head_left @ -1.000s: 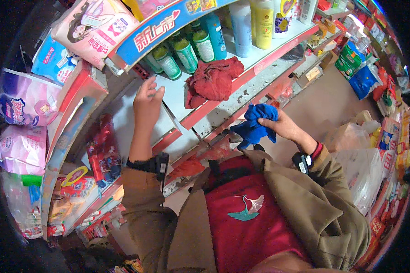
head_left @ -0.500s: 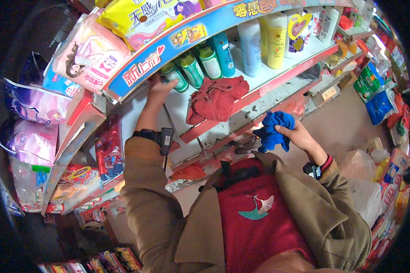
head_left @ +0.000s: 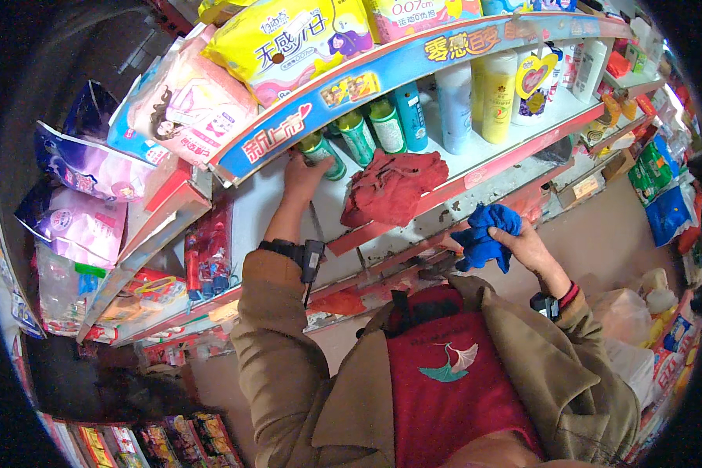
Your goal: The person wipes a store shelf with a red cloth, then picks up and wipes several packaged snack items and green cylindrical containers with a blue cloth. Each item is wiped and returned to the shelf in sequence.
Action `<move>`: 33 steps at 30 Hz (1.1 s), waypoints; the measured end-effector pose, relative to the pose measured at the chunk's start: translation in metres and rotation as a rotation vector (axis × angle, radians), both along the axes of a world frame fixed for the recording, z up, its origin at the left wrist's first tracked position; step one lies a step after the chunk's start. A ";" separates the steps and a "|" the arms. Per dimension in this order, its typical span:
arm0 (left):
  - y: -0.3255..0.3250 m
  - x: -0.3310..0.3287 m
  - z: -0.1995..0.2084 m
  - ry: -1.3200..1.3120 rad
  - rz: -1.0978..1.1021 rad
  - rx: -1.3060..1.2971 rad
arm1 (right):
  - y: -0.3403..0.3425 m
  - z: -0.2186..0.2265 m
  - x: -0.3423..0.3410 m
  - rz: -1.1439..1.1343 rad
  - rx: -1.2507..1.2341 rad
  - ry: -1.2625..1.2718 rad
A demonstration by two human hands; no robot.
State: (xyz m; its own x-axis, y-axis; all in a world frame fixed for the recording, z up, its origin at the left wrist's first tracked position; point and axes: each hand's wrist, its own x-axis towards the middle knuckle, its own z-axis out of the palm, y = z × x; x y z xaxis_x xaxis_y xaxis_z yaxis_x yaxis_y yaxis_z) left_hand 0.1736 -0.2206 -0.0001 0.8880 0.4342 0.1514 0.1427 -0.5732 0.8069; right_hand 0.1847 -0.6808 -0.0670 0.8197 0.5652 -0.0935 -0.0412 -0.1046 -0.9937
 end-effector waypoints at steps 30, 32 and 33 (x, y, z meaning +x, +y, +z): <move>-0.146 -0.130 0.020 0.003 -0.669 -0.687 | 0.051 0.107 -0.042 0.018 0.675 0.069; -0.155 -0.126 0.015 0.015 -0.688 -0.821 | 0.057 0.116 -0.043 0.022 0.746 0.131; -0.158 -0.124 0.015 0.033 -0.719 -0.855 | 0.061 0.119 -0.043 0.050 0.772 0.105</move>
State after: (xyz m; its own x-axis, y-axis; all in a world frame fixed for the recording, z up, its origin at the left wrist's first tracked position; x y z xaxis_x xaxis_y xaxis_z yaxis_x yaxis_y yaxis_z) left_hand 0.0498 -0.3787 0.0145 0.9724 -0.2323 0.0209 0.0294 0.2108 0.9771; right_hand 0.1416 -0.6199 0.0524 0.8002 0.5377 0.2656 -0.1522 0.6104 -0.7774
